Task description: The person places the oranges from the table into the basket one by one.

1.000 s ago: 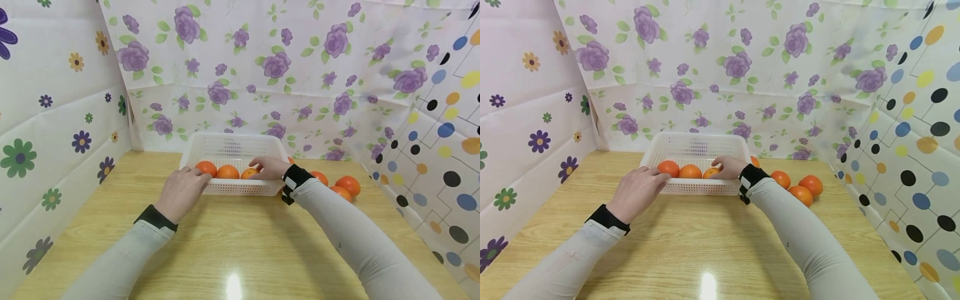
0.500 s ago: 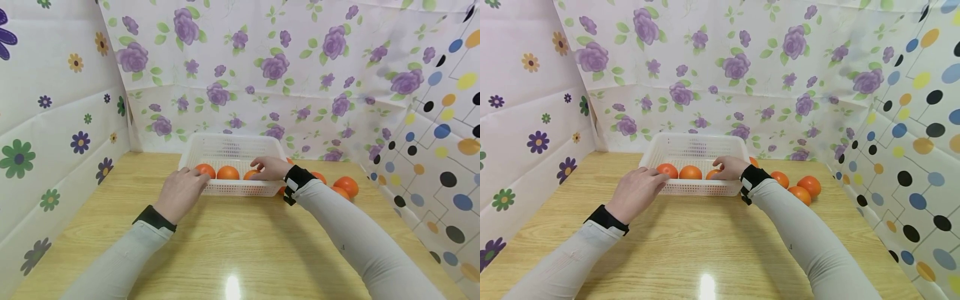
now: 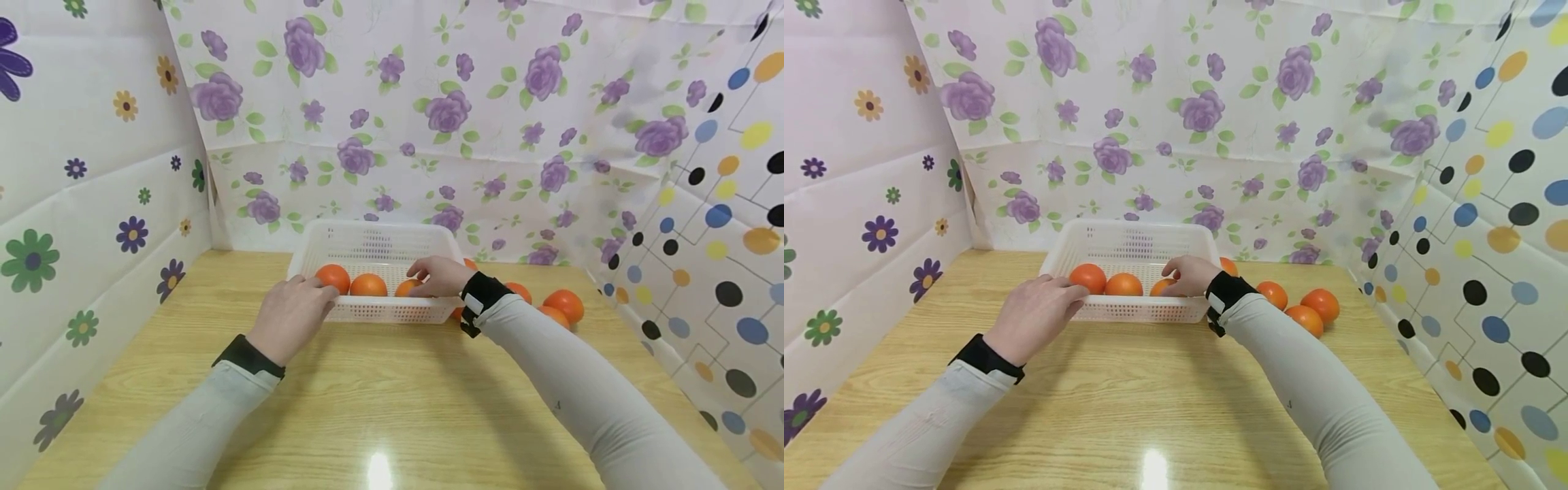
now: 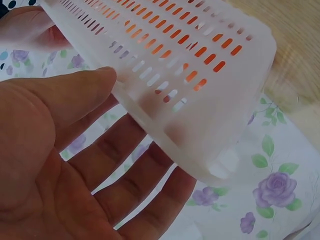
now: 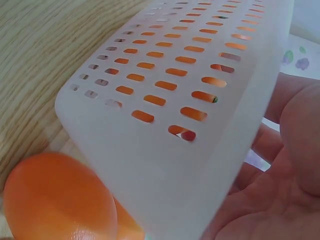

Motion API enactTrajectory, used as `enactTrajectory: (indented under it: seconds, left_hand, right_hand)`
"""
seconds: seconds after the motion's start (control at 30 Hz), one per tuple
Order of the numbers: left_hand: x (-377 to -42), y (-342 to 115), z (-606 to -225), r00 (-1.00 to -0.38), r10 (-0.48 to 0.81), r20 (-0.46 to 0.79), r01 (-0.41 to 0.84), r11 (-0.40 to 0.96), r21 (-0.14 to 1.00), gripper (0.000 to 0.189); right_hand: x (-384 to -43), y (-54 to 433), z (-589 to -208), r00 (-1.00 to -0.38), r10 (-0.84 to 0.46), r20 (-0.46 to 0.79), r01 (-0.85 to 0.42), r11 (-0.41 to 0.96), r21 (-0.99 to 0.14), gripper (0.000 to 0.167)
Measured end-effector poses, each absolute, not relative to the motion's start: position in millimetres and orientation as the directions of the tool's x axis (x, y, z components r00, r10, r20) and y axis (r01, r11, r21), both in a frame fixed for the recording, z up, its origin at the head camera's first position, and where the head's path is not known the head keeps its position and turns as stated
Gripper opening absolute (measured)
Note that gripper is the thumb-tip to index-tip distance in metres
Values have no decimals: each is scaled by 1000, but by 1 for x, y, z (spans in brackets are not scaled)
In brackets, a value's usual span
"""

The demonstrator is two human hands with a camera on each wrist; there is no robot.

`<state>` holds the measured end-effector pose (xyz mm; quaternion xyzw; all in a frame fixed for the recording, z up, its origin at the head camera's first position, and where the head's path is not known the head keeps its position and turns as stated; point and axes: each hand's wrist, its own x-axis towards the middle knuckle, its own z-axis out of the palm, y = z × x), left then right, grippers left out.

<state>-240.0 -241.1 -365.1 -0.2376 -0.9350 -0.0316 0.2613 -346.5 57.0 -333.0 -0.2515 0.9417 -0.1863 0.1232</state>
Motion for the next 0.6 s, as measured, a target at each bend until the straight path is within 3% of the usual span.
enactTrajectory:
  seconds: [0.3, 0.6]
  left_hand:
    - [-237, -242, -360, -797, 410, 444, 448, 894, -20, 16]
    - [-234, -249, -355, -791, 419, 446, 465, 885, -8, 20]
  right_hand:
    - [-348, 52, -342, -834, -538, -119, -455, 795, -402, 45]
    - [-357, 60, -337, -849, -521, -88, -437, 786, -437, 49]
